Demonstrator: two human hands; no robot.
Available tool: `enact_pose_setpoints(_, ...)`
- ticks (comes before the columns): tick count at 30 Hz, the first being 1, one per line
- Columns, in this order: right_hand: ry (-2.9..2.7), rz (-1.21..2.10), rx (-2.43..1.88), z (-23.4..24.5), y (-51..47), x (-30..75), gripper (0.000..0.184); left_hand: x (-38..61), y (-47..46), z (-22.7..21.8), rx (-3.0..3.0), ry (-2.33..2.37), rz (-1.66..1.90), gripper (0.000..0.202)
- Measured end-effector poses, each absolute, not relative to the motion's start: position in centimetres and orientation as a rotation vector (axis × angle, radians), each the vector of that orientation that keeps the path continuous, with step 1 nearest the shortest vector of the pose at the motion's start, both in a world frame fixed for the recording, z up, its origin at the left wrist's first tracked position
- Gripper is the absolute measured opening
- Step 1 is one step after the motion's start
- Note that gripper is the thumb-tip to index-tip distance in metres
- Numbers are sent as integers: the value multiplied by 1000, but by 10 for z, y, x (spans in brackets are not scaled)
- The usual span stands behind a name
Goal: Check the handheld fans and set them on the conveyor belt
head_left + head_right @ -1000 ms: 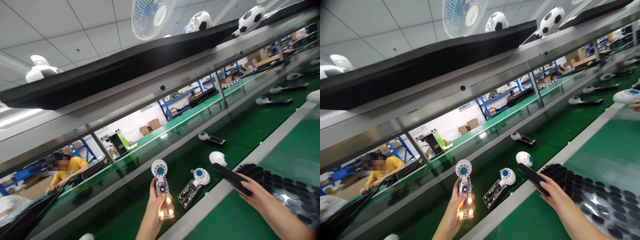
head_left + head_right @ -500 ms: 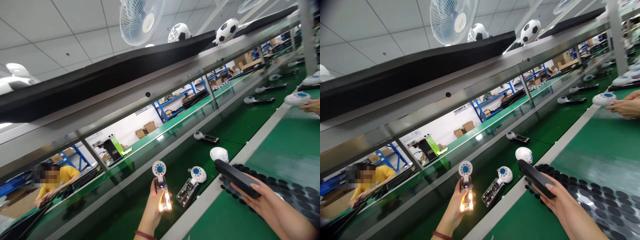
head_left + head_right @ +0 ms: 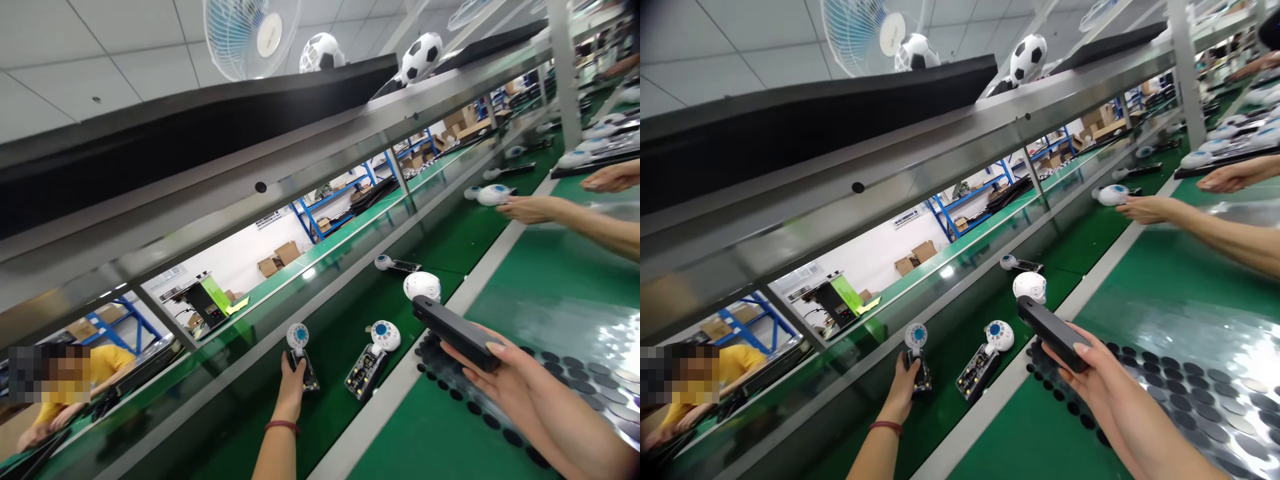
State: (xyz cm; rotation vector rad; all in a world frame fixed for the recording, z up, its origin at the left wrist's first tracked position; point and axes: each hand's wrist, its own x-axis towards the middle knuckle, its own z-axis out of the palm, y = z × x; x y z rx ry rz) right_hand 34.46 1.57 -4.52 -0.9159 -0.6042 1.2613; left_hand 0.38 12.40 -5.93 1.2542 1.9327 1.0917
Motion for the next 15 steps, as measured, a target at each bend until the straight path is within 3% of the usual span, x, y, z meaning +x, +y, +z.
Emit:
enact_pose_setpoints(6, -676, 1369, -860, -50, 18, 348, 45, 43, 138, -44, 1710, 2160, 797, 43)
enact_pose_setpoints(11, -943, 1213, -1218, -38, 15, 353, 46, 115, 134, -44, 1960, 1771, 406, 24)
enact_pose_setpoints(15, -1387, 933, -1511, -43, -11, 366, 43, 152, 115, -44, 1779, 1771, 455, 22)
